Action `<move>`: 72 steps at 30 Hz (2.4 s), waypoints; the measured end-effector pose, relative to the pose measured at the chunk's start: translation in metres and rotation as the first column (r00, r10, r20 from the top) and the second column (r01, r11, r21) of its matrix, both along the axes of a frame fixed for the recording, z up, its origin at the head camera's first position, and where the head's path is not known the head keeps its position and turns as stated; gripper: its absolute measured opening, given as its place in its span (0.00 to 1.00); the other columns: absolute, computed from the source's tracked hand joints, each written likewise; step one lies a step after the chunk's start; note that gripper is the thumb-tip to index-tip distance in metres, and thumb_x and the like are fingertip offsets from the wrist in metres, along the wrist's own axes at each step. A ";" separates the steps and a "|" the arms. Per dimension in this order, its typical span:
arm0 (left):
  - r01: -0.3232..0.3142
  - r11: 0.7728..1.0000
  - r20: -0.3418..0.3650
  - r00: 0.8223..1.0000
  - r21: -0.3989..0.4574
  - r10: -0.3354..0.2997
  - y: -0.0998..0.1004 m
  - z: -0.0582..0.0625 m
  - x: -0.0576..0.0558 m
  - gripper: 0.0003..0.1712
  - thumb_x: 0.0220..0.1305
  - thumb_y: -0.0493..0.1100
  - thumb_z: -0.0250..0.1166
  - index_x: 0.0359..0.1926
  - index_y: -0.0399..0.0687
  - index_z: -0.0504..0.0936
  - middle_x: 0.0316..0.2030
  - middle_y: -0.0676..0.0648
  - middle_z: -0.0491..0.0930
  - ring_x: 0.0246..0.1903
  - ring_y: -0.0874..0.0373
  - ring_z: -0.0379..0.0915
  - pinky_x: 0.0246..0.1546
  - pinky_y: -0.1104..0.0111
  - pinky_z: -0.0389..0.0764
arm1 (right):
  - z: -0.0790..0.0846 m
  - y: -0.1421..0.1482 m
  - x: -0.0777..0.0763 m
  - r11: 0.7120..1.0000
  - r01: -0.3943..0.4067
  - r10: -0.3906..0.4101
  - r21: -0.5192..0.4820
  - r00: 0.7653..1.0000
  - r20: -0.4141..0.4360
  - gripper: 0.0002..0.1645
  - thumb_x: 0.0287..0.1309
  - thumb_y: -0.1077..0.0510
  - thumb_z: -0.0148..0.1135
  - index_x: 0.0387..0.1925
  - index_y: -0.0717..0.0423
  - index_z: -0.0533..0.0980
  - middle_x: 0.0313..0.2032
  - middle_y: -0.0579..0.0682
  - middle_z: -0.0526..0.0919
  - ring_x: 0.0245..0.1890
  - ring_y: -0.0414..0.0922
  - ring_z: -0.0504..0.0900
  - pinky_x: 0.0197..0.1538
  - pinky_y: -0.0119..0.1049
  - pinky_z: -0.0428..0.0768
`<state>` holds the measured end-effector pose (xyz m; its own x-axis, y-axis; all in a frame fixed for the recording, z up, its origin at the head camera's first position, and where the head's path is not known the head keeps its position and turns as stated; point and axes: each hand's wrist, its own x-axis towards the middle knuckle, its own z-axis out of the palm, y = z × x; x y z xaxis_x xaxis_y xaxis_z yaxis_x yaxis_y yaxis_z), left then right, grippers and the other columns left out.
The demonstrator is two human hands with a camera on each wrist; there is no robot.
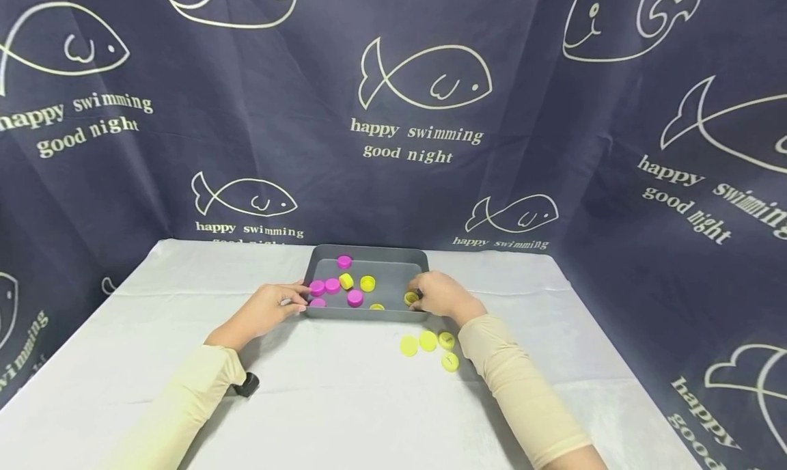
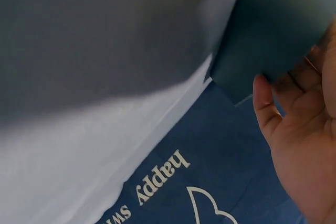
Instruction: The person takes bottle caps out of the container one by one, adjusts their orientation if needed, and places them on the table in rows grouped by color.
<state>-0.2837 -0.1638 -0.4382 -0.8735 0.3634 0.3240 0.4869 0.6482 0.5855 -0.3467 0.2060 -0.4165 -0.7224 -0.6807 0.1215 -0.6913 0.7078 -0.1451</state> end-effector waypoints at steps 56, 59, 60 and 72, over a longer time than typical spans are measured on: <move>-0.006 1.000 0.070 0.998 0.004 0.006 -0.001 0.002 0.001 0.04 0.62 0.34 0.69 0.36 0.41 0.89 0.56 0.41 0.82 0.67 0.42 0.66 0.67 0.49 0.68 | -0.006 0.041 0.100 0.873 0.002 0.110 -0.488 0.973 0.201 0.12 0.49 0.61 0.77 0.38 0.51 0.87 0.41 0.46 0.88 0.45 0.46 0.85 0.54 0.38 0.81; -0.015 1.000 0.093 0.996 0.010 0.014 -0.001 0.002 0.002 0.04 0.62 0.34 0.68 0.36 0.42 0.89 0.56 0.40 0.81 0.68 0.42 0.65 0.68 0.49 0.67 | -0.006 0.041 0.102 0.908 0.009 0.111 -0.418 0.959 0.262 0.10 0.50 0.61 0.76 0.37 0.50 0.87 0.41 0.44 0.88 0.44 0.42 0.85 0.52 0.38 0.83; -0.013 1.000 0.092 0.996 0.012 0.012 -0.001 0.002 0.001 0.04 0.62 0.34 0.68 0.36 0.41 0.89 0.56 0.40 0.81 0.68 0.42 0.65 0.68 0.49 0.67 | -0.006 0.041 0.103 0.919 0.005 0.112 -0.394 0.956 0.273 0.10 0.50 0.62 0.76 0.36 0.50 0.87 0.40 0.44 0.88 0.44 0.41 0.85 0.51 0.38 0.84; -0.006 1.000 0.039 0.999 0.010 0.006 0.000 0.004 0.000 0.04 0.61 0.35 0.69 0.36 0.39 0.89 0.54 0.40 0.82 0.66 0.42 0.68 0.69 0.49 0.65 | -0.003 0.037 0.107 0.955 -0.104 0.164 -0.279 0.966 0.201 0.09 0.47 0.69 0.74 0.30 0.53 0.85 0.38 0.45 0.86 0.42 0.39 0.83 0.47 0.33 0.84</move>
